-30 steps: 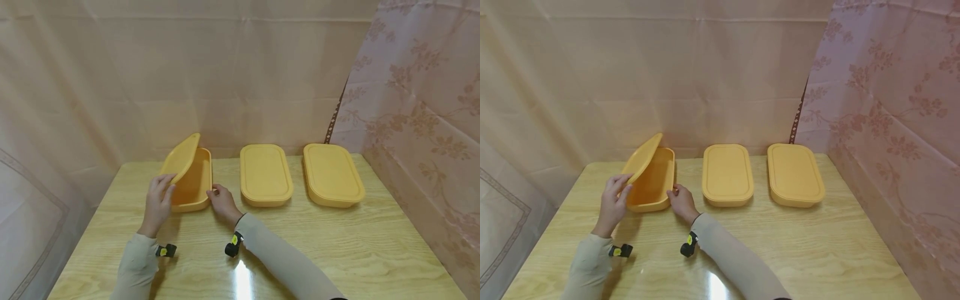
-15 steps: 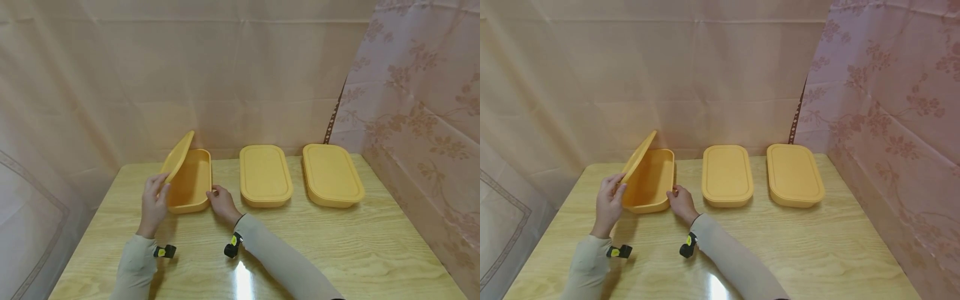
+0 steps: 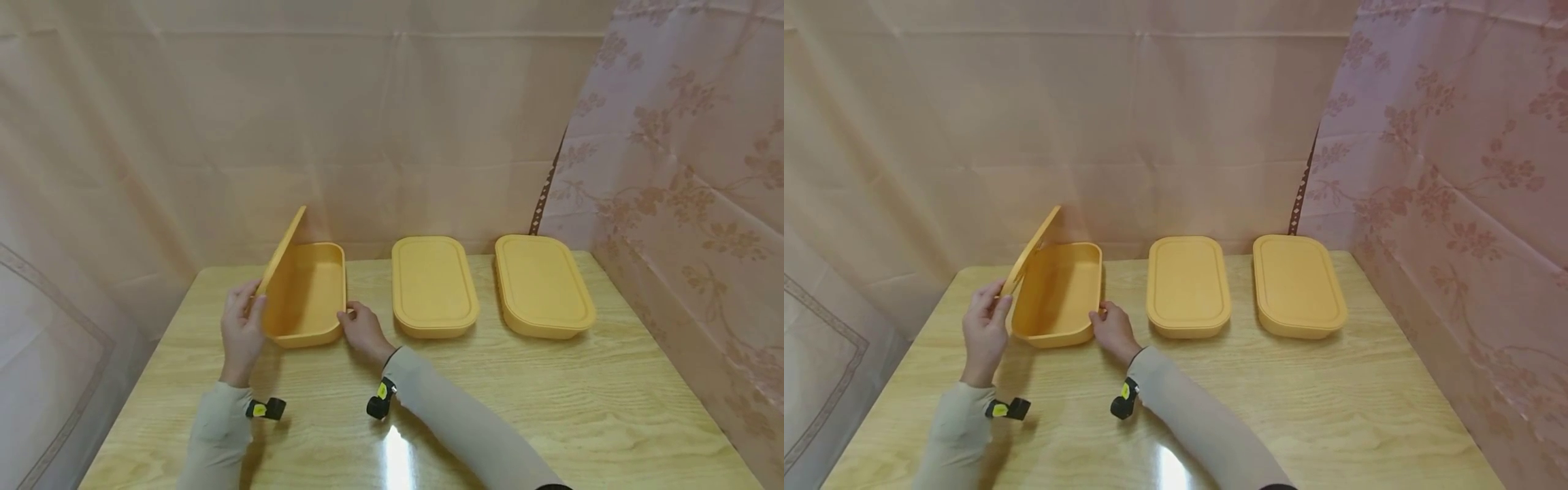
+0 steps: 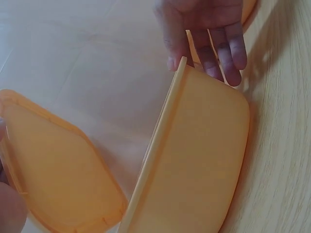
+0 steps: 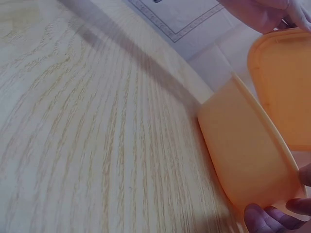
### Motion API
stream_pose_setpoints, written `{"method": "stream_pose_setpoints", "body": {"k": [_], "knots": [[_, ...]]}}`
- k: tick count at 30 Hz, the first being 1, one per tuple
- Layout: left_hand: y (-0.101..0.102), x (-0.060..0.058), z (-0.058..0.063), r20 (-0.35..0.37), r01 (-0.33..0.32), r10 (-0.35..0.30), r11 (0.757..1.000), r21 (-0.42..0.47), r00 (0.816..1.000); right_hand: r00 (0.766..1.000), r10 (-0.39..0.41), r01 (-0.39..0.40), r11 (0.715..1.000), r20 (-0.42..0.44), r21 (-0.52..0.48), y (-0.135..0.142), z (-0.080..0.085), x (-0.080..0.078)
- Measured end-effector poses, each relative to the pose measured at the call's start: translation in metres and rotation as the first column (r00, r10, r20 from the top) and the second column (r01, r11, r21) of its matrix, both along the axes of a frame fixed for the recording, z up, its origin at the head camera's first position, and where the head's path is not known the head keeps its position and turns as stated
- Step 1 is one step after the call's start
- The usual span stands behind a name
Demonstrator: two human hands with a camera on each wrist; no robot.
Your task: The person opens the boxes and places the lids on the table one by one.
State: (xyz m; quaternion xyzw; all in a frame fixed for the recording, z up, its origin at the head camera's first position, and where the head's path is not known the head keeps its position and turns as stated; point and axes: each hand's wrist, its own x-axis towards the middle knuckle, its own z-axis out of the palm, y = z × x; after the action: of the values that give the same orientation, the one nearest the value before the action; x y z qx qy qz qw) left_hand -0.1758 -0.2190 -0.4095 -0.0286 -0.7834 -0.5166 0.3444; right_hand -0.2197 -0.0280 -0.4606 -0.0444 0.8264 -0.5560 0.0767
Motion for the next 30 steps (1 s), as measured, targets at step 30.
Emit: {"method": "stream_pose_setpoints", "body": {"k": [30], "knots": [[-0.011, -0.005, 0.005, -0.057, -0.016, 0.059, 0.824, 0.566, 0.997, 1.000, -0.002, 0.002, 1.000, -0.005, 0.025, -0.001, -0.004, 0.001]]}}
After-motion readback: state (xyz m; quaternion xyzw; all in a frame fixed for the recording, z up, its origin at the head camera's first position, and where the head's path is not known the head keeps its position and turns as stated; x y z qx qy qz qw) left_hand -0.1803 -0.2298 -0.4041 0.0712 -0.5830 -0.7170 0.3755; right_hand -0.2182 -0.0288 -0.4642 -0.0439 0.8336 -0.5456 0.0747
